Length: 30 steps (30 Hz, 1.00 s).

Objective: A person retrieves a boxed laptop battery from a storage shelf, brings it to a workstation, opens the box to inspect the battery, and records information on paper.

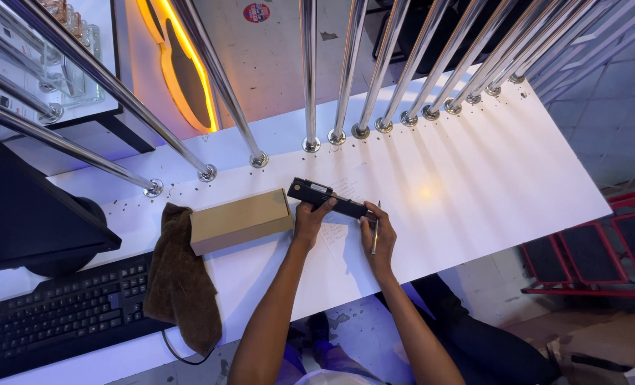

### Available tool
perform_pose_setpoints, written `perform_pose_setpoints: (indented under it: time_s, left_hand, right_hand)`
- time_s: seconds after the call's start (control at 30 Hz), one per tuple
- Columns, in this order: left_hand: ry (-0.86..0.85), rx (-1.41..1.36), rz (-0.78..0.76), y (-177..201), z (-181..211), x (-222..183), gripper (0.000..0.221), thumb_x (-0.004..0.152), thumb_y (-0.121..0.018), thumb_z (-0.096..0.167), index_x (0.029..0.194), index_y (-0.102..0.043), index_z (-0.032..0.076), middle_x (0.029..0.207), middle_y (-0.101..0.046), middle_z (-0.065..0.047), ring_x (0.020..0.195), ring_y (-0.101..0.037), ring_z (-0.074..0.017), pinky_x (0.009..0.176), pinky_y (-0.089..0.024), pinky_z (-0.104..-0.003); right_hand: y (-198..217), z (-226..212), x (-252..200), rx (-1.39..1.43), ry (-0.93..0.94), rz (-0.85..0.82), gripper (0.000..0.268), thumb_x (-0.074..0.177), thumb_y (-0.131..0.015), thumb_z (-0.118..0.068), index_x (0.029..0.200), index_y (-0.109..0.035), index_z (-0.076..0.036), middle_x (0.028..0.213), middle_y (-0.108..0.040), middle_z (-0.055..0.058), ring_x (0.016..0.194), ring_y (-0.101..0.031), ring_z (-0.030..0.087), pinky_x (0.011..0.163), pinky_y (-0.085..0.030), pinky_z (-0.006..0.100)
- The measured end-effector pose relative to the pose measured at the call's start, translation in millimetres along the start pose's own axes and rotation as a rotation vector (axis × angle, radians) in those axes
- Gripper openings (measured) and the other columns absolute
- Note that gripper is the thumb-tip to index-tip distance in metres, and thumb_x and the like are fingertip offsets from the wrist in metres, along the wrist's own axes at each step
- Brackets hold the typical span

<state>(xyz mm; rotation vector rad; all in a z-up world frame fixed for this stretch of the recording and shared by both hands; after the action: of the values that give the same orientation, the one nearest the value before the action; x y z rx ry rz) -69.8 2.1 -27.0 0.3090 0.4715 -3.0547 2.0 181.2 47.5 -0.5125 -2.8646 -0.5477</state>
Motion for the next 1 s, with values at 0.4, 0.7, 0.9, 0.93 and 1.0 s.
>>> perform_pose_setpoints:
  time_s: [0.4, 0.7, 0.9, 0.93, 1.0]
  left_hand:
    - [0.023, 0.018, 0.026, -3, 4, -8, 0.044, 0.091, -0.085, 0.030, 0.123, -0.073, 0.003, 0.118, -0.074, -0.015, 0.117, -0.066, -0.0227, 0.105, -0.052, -0.045]
    - [0.017, -0.020, 0.046, 0, 9, -2, 0.039, 0.091, -0.085, 0.030, 0.121, -0.075, 0.006, 0.114, -0.075, -0.010, 0.112, -0.068, -0.0174, 0.103, -0.054, -0.041]
    - [0.015, -0.049, 0.045, -1, 6, -3, 0.039, 0.091, -0.085, 0.028, 0.122, -0.074, 0.006, 0.112, -0.076, -0.008, 0.110, -0.068, -0.0159, 0.102, -0.054, -0.041]
    - [0.021, -0.048, 0.044, -2, 7, -2, 0.039, 0.091, -0.085, 0.028, 0.121, -0.074, 0.006, 0.110, -0.076, -0.008, 0.108, -0.068, -0.0147, 0.102, -0.054, -0.042]
    - [0.021, -0.047, 0.046, -3, 8, -1, 0.039, 0.090, -0.086, 0.027, 0.121, -0.074, 0.006, 0.110, -0.075, -0.007, 0.108, -0.067, -0.0136, 0.102, -0.054, -0.042]
  right_hand:
    - [20, 52, 16, 0.179, -0.090, -0.181, 0.015, 0.098, -0.056, -0.009, 0.111, -0.064, -0.010, 0.072, -0.070, 0.009, 0.061, -0.069, 0.019, 0.057, -0.057, 0.028]
    - [-6, 49, 15, -0.091, 0.172, -0.370, 0.005, 0.088, -0.073, -0.013, 0.093, -0.074, -0.012, 0.059, -0.067, 0.005, 0.047, -0.062, 0.017, 0.045, -0.048, 0.027]
    - [-12, 43, 10, -0.121, 0.211, -0.410, 0.007, 0.088, -0.068, -0.005, 0.094, -0.069, -0.005, 0.055, -0.062, 0.013, 0.046, -0.062, 0.028, 0.046, -0.048, 0.035]
    - [-13, 45, 10, -0.146, 0.230, -0.404, 0.006, 0.088, -0.067, -0.005, 0.094, -0.068, -0.005, 0.055, -0.062, 0.014, 0.047, -0.062, 0.029, 0.046, -0.048, 0.035]
    - [-14, 44, 11, -0.140, 0.227, -0.413, 0.007, 0.088, -0.066, -0.004, 0.094, -0.068, -0.004, 0.056, -0.062, 0.014, 0.047, -0.063, 0.030, 0.046, -0.048, 0.036]
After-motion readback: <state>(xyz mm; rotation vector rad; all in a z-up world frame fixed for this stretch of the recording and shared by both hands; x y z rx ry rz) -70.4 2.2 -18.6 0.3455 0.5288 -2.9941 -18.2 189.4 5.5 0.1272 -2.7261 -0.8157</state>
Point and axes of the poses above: each hand's wrist, its own x-axis towards the middle knuckle, its own y-axis out of the back of the hand, z = x × y, the point moved 7 cm from there along x, towards the middle knuckle
